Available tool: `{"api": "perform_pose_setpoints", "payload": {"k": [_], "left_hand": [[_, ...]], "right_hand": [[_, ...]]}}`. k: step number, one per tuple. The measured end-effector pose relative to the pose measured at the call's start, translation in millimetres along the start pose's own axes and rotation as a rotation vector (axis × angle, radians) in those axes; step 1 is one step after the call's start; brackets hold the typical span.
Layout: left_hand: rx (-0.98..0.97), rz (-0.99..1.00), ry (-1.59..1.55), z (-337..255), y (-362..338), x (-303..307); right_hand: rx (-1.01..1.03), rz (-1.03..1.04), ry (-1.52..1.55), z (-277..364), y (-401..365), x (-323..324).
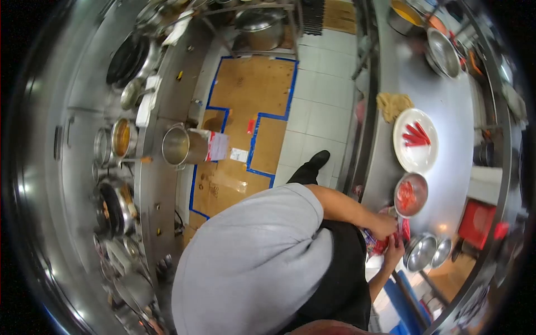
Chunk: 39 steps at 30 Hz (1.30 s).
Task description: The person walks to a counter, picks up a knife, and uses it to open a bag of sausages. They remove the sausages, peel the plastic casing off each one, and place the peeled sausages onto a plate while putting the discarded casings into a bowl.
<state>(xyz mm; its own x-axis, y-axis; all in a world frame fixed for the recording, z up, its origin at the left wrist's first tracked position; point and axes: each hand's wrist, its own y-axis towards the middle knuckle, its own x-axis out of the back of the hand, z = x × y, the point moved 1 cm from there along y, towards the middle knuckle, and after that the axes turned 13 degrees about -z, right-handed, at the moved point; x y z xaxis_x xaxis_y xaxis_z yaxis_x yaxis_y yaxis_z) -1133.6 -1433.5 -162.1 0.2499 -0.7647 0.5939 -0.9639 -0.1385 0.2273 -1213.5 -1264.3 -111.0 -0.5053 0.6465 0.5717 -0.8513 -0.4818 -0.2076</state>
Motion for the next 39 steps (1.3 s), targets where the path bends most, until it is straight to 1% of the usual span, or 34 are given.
{"api": "perform_pose_setpoints", "payload": {"k": [2,3,6,9,12,13,16,18,20,21,23,24,26,27,30,31,34,35,37,38,39], "left_hand": [[0.037,0.025,0.022,3,1,-9],[0.049,0.040,0.027,2,1,-3],[0.058,0.021,-0.057,1,-4,7],[0.083,-0.031,-0.032,-6,-7,9],[0.129,-0.053,-0.033,-18,-13,21],[0.114,-0.078,-0.036,-19,-16,16],[0.081,-0.143,-0.046,-15,-19,12],[0.093,-0.172,-0.078,-16,-23,15],[0.170,-0.017,-0.037,-28,-18,23],[0.209,0.059,-0.018,-33,-18,29],[0.062,-0.317,-0.070,-43,-29,40],[-0.015,-0.501,-0.094,-46,-35,45],[0.045,-0.368,-0.125,-52,-33,61],[0.079,-0.306,-0.135,-56,-32,73],[0.051,-0.274,-0.173,-78,-34,104],[0.007,-0.306,-0.174,-79,-28,102],[-0.020,-0.247,-0.055,-79,-16,105],[0.034,-0.239,-0.115,-76,-21,105],[0.105,-0.202,-0.242,-88,-38,130],[0.121,-0.205,-0.235,-87,-39,128],[0.128,-0.192,-0.229,-82,-42,123]], "right_hand": [[-0.009,0.043,-0.046,-15,12,6],[-0.015,0.056,-0.073,-13,18,5],[-0.002,0.005,0.159,-17,17,-5],[-0.155,-0.024,0.071,-13,15,0],[-0.121,-0.061,0.228,-13,5,-4],[-0.060,-0.077,0.174,-14,2,-2],[0.023,-0.116,0.118,-7,-2,-4],[-0.089,-0.089,0.142,1,-6,0],[-0.194,-0.051,0.154,9,-7,2],[-0.185,-0.031,0.209,15,-8,2],[-0.167,0.006,0.318,25,-11,6],[-0.173,-0.033,0.328,43,-20,7],[-0.183,-0.098,0.350,78,-37,6],[-0.184,-0.096,0.294,73,-34,12],[-0.067,-0.093,0.410,59,-22,19],[-0.099,-0.034,0.302,86,-32,27],[0.080,-0.262,0.254,113,-38,6],[0.107,-0.257,0.251,95,-22,11],[0.216,-0.207,0.244,122,-38,-5],[0.261,-0.210,0.244,134,-47,-11],[0.266,-0.151,0.214,132,-46,-11]]}}
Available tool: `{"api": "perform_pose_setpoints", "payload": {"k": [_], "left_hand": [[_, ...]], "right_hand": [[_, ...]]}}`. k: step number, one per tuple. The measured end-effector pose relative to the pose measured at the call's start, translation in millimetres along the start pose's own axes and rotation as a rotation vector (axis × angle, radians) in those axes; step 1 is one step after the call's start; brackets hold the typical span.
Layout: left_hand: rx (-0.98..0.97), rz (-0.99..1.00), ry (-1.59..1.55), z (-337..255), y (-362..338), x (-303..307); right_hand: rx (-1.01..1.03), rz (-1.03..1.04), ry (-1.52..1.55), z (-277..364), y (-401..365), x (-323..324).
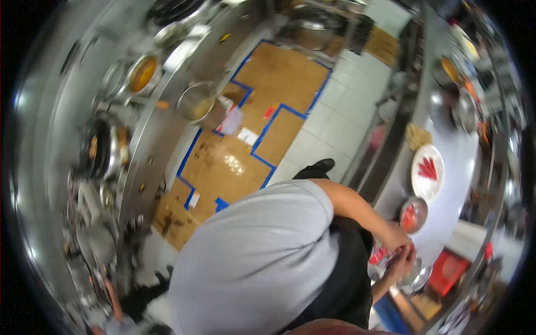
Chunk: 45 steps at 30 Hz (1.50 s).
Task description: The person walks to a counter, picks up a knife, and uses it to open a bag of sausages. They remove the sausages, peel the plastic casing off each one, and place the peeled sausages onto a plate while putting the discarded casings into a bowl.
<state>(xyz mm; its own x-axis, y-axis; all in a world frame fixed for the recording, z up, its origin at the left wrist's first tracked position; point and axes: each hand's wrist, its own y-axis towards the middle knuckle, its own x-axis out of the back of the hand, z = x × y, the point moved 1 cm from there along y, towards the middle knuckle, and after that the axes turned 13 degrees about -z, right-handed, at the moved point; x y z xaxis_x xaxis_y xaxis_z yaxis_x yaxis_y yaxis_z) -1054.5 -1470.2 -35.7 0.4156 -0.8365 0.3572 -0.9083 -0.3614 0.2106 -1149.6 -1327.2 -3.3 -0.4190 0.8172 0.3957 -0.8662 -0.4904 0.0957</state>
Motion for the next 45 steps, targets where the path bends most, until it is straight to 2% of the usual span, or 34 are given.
{"api": "perform_pose_setpoints", "payload": {"k": [2,3,4,5,6,7,8,9,10,11,13,15,16,19,22,25,26,29,33,36,40,42,45], "left_hand": [[-0.035,0.051,-0.141,9,3,-12],[-0.069,0.044,-0.248,17,6,-22],[-0.096,-0.037,-0.306,23,7,-37],[-0.071,-0.045,-0.239,36,13,-56],[-0.063,-0.046,-0.217,30,9,-54],[-0.085,-0.068,-0.196,13,8,-40],[-0.089,-0.087,-0.229,22,7,-57],[0.022,-0.019,-0.327,3,5,-47],[-0.060,-0.014,-0.288,12,7,-59],[-0.046,0.103,-0.213,15,8,-60],[-0.073,0.241,-0.167,6,13,-51],[-0.124,0.291,-0.200,-7,23,-45],[-0.148,0.299,-0.203,-10,26,-42],[-0.177,0.299,-0.325,-10,39,-41],[-0.270,0.308,-0.301,-5,61,-25],[-0.222,0.367,-0.277,-10,80,-2],[-0.256,0.370,-0.270,-10,87,2],[-0.344,0.363,-0.271,-12,99,11],[-0.442,0.331,-0.310,-21,108,15],[-0.497,0.301,-0.328,-27,115,16],[-0.481,0.317,-0.337,-25,119,16],[-0.549,0.292,-0.299,-24,122,17],[-0.624,0.236,-0.297,-22,126,12]], "right_hand": [[0.016,0.032,-0.040,-50,13,14],[-0.021,-0.021,-0.005,-57,9,18],[0.016,-0.085,-0.099,-31,-6,14],[0.100,-0.168,-0.139,-66,-4,20],[0.001,-0.153,-0.115,-41,-15,18],[0.070,-0.268,-0.162,-67,-17,16],[0.038,-0.288,-0.119,-53,-27,18],[-0.062,-0.315,-0.013,-35,-32,19],[-0.084,-0.304,-0.004,-41,-34,28],[-0.148,-0.346,0.045,-36,-40,33],[-0.495,-0.375,0.234,-38,-51,45],[-0.456,-0.444,0.168,-35,-59,50],[-0.503,-0.477,0.246,-31,-62,47],[-0.562,-0.556,0.104,-18,-69,46],[-0.659,-0.607,0.259,9,-73,42],[-0.529,-0.636,0.255,46,-73,16],[-0.421,-0.633,0.197,53,-67,6],[-0.435,-0.627,0.294,84,-50,-15],[-0.307,-0.725,0.281,89,-39,-30],[-0.318,-0.704,0.238,93,-37,-28],[-0.291,-0.826,0.295,88,-34,-38],[-0.288,-0.849,0.324,90,-30,-41],[-0.317,-0.910,0.198,97,-26,-41]]}}
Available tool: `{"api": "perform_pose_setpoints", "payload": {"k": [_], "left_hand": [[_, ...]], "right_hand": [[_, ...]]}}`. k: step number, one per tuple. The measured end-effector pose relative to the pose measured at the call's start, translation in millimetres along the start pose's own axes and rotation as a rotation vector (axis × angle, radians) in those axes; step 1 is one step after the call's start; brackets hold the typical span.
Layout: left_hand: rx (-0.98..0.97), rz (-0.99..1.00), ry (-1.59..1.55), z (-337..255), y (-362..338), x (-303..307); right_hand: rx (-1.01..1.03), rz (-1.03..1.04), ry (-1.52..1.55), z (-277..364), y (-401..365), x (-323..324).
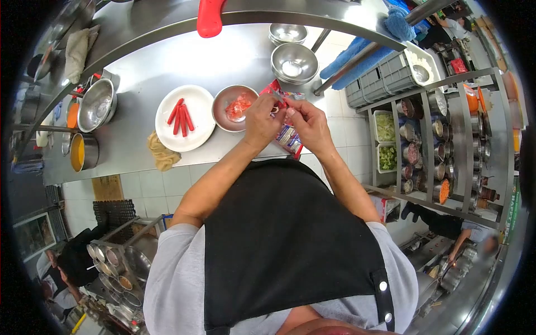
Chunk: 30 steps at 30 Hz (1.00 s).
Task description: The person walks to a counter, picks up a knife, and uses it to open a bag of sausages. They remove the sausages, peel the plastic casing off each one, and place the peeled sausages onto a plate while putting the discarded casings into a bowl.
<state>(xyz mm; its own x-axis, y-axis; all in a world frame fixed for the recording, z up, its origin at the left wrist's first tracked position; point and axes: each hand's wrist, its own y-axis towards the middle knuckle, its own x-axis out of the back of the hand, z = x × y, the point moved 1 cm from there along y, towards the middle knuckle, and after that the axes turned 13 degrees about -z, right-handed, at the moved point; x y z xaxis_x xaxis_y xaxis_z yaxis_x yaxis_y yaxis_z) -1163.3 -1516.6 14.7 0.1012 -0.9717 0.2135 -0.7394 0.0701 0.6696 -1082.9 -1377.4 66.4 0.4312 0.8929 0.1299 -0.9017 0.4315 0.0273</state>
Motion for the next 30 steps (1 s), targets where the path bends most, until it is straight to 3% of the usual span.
{"api": "perform_pose_setpoints", "payload": {"k": [7,13,16,19,22,25,30], "left_hand": [[0.025,0.043,-0.026,1,3,-2],[0.284,0.289,-0.245,-17,20,13],[0.748,0.351,-0.652,-18,19,13],[1.266,0.090,-1.122,-24,19,6],[1.390,0.176,-1.305,-17,16,12],[1.338,0.150,-1.352,7,10,13],[1.424,0.073,-1.292,26,3,14]], "right_hand": [[-0.059,0.040,0.104,-10,3,5],[-0.184,0.074,0.254,-1,1,23],[-0.282,0.081,0.347,-1,0,26],[-0.334,0.041,0.407,-6,0,27],[-0.400,0.015,0.417,-20,1,24],[-0.455,0.015,0.415,-28,-3,17],[-0.496,0.072,0.389,-37,-15,7]]}}
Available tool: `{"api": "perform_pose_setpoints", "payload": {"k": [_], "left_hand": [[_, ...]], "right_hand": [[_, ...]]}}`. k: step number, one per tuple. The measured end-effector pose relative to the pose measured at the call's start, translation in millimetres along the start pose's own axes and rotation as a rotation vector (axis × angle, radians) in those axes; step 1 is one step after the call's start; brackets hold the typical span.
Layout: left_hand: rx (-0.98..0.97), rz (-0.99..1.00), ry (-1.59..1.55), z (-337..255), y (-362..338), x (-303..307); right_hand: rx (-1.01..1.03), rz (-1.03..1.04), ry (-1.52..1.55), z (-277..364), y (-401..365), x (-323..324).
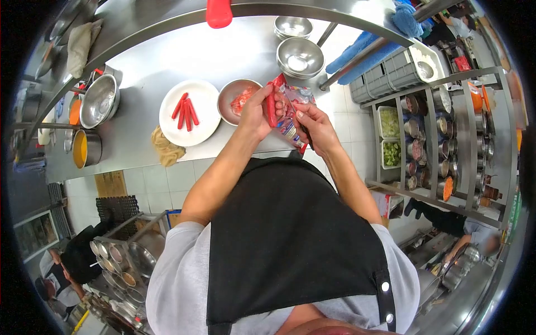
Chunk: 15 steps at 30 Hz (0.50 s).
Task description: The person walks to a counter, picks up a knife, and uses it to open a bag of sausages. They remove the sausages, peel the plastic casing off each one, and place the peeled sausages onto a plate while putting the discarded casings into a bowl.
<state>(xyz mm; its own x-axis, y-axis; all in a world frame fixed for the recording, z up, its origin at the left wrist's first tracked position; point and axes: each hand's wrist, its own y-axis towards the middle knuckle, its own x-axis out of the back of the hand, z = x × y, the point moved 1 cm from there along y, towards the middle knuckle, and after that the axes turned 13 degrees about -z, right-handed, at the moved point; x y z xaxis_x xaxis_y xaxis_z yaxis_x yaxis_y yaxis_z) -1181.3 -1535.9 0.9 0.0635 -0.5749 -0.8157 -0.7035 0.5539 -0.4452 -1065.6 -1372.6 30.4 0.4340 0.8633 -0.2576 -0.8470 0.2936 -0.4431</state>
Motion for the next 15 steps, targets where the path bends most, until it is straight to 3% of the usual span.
{"api": "perform_pose_setpoints", "payload": {"k": [5,10,11,15], "left_hand": [[-0.018,-0.081,-0.106,-2,-2,8],[-0.038,-0.180,-0.313,-27,10,54],[-0.115,-0.150,-0.218,-37,15,72],[-0.298,-0.424,-0.196,-89,13,126]], "right_hand": [[-0.012,-0.014,-0.025,-8,0,-6],[-0.048,-0.030,-0.052,-14,2,-6],[-0.052,-0.033,-0.061,-15,4,-6],[-0.042,-0.025,-0.077,-18,9,-2]]}}
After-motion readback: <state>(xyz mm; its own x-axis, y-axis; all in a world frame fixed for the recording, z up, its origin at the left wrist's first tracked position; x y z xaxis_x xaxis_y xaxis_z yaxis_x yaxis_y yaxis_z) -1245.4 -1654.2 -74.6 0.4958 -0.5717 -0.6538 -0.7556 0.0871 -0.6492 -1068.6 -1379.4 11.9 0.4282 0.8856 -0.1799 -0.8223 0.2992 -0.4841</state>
